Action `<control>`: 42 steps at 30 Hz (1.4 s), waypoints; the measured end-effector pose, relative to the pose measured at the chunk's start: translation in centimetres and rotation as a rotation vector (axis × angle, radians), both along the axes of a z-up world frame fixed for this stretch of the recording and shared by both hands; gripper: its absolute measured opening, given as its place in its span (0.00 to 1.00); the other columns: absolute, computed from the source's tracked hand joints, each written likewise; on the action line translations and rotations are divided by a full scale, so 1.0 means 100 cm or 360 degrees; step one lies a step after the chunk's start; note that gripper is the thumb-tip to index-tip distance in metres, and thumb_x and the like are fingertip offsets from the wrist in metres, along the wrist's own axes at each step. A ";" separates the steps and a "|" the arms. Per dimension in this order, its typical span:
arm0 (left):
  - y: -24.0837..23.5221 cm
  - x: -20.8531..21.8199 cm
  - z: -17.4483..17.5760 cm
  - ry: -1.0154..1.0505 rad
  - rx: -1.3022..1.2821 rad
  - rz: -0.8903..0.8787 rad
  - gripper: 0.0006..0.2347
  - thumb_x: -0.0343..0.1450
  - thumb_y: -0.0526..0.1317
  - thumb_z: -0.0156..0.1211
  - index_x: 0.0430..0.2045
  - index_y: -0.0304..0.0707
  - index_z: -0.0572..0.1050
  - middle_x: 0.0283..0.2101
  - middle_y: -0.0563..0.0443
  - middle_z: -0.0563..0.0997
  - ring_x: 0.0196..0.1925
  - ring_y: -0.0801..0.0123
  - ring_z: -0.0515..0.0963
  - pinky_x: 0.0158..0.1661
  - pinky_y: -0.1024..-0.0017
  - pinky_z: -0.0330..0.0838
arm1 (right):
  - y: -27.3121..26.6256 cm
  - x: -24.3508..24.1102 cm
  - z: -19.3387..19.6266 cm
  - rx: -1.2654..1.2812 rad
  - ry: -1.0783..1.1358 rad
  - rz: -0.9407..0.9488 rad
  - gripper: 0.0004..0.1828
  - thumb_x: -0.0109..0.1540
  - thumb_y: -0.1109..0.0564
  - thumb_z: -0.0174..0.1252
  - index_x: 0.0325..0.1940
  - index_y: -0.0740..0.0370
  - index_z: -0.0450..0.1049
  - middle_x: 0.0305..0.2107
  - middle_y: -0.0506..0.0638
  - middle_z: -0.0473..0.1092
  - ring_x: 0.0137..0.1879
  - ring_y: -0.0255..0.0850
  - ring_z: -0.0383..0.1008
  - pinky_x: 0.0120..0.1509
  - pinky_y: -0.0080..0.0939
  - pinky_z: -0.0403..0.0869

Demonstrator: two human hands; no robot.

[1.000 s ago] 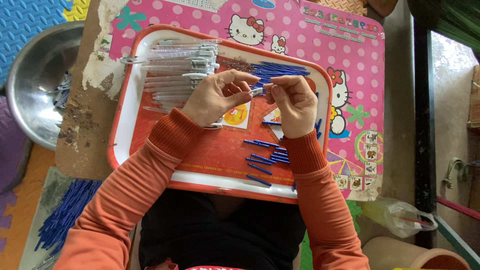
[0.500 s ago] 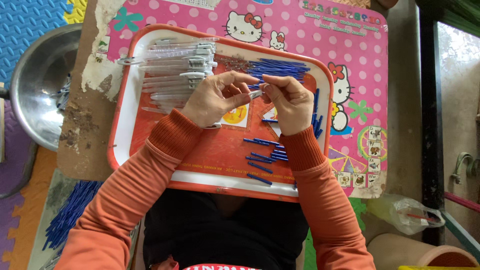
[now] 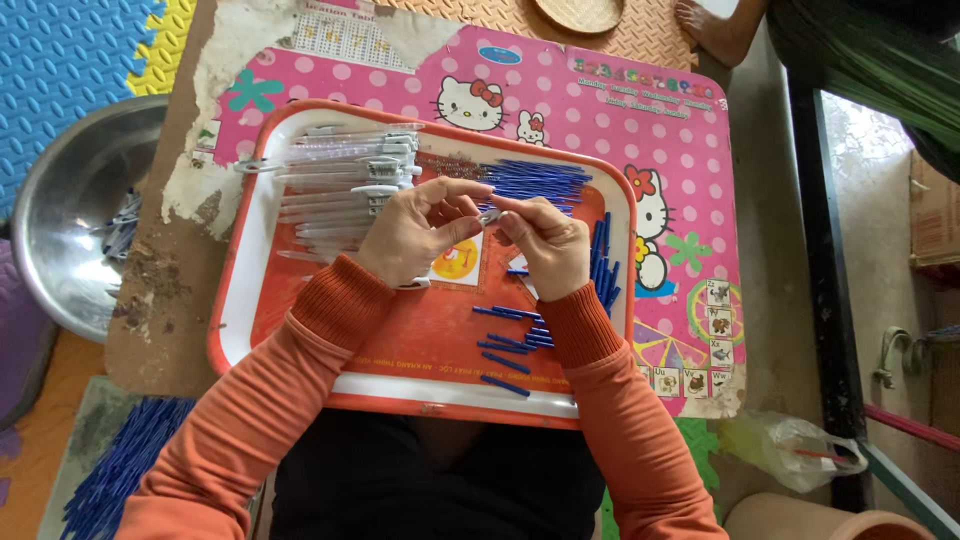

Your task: The person assembles blue pens by inserting refill cartridges into clear plastic barrels. They pick up a barrel and a refill, insert the refill into the barrel, and place the assembled pen onto a tray. This process is repeated continuously throughout the video.

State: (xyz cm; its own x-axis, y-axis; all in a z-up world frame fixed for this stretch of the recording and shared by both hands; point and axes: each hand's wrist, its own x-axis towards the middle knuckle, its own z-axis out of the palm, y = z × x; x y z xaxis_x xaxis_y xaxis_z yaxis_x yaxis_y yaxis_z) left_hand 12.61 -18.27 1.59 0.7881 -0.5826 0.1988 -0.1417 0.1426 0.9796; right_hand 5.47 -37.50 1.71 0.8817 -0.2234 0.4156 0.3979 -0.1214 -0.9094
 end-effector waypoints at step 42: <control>0.017 0.005 0.027 -0.0799 0.0417 0.0528 0.07 0.79 0.37 0.59 0.44 0.43 0.85 0.31 0.42 0.84 0.35 0.49 0.86 0.39 0.60 0.80 | -0.043 0.009 0.009 -0.1549 -0.0644 -0.0867 0.13 0.68 0.58 0.64 0.53 0.44 0.86 0.35 0.45 0.76 0.41 0.46 0.73 0.50 0.41 0.71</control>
